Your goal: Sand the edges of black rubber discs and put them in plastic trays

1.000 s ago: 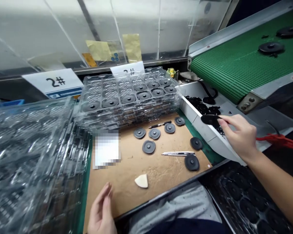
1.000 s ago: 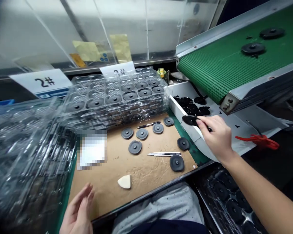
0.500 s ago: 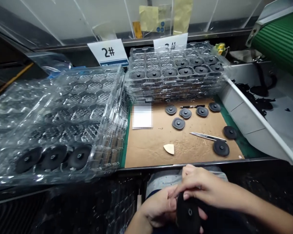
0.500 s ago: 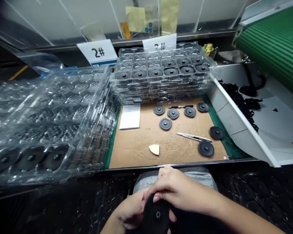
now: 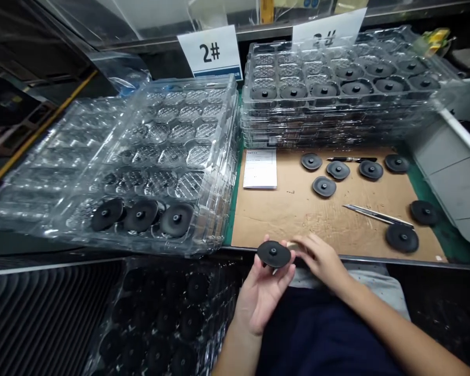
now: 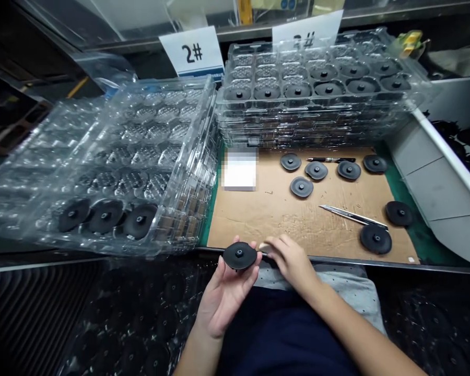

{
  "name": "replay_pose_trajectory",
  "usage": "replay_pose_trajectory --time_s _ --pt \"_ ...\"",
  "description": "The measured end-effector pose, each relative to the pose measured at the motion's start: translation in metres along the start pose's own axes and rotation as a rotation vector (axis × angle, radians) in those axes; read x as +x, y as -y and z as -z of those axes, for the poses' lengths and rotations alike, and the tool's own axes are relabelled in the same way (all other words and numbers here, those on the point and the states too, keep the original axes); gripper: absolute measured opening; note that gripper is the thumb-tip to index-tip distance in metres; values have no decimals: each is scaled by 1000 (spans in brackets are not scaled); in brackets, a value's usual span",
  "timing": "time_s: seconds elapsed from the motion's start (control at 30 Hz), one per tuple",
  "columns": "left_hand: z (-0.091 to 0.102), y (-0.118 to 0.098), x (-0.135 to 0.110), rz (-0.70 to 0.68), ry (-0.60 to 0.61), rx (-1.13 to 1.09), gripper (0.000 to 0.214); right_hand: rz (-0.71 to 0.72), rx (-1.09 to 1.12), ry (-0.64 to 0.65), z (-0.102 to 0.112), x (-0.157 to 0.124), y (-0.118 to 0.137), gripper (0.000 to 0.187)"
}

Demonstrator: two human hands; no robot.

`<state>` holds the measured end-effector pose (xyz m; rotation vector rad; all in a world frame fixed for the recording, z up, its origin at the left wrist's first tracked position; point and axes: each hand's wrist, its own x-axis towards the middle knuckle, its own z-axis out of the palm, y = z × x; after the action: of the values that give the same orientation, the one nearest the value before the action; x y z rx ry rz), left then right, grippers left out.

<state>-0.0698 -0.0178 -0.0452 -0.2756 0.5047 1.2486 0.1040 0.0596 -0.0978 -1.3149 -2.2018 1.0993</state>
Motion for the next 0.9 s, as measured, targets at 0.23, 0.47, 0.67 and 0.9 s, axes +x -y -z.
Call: replay_pose_trajectory --time_s 0.23,0.47,0.67,0.9 --pt "-16 1 0 -90 23 193 57 -31 53 -51 50 -6 48 25" --pt "-40 11 7 -165 -16 419 68 338 214 -147 69 -9 122 29" --pt "-57 24 8 -213 8 502 71 377 174 -271 75 -13 115 29" --pt "-64 33 9 -220 69 562 72 331 261 -175 92 -27 110 25"
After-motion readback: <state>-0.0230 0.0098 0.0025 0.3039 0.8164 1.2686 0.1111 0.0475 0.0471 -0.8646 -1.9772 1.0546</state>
